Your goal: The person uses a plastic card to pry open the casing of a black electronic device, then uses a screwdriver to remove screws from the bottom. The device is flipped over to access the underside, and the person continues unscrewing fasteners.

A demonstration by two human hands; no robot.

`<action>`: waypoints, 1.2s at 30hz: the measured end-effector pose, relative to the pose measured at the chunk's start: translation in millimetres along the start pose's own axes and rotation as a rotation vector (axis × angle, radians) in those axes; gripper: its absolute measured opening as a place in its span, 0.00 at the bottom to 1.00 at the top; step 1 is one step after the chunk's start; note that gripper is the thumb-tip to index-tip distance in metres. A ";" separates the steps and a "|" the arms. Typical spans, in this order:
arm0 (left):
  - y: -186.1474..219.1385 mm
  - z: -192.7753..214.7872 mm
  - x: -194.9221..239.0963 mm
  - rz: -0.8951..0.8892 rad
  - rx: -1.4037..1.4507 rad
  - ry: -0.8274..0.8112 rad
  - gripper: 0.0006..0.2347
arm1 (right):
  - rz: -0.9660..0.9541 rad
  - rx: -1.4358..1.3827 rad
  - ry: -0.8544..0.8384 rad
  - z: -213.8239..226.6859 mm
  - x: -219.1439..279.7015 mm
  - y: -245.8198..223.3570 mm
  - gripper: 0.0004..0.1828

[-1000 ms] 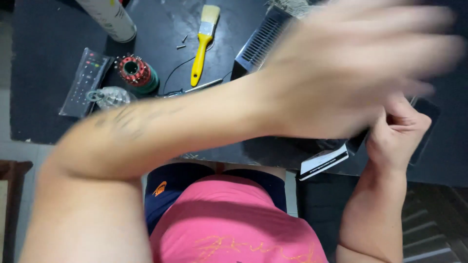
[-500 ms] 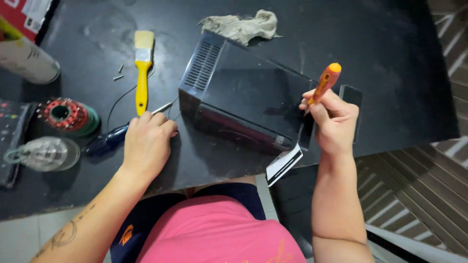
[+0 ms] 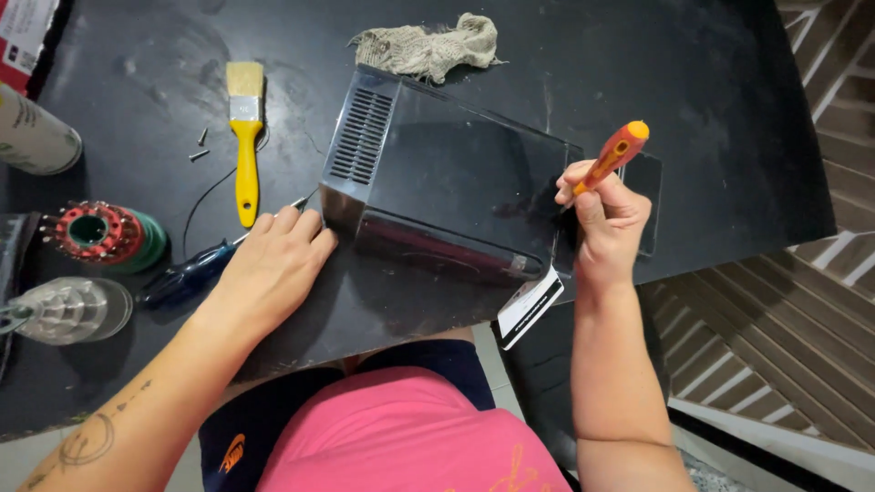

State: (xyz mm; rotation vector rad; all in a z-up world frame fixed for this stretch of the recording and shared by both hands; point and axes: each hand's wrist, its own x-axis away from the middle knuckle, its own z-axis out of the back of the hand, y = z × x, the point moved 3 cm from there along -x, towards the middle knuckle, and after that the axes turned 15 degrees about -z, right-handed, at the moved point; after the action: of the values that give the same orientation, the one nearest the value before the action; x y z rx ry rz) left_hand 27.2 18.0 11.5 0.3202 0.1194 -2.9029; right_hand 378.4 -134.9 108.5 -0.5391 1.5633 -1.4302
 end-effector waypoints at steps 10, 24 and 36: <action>-1.0 0.4 2.5 -0.084 0.056 -0.156 0.07 | 0.027 -0.044 0.068 -9.1 6.8 1.6 0.20; 44.4 92.0 -22.0 -0.189 0.503 0.139 0.08 | 0.036 -0.087 0.083 -10.1 8.0 3.9 0.20; 94.5 121.3 -174.3 -0.143 0.666 0.547 0.05 | 0.042 -0.091 0.081 -14.3 9.1 -9.6 0.20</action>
State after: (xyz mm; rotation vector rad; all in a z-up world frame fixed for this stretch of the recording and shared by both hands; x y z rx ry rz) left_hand 189.4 -50.6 163.2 1.2449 -0.7772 -2.8129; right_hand 359.5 -136.8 113.2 -0.5040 1.7004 -1.3690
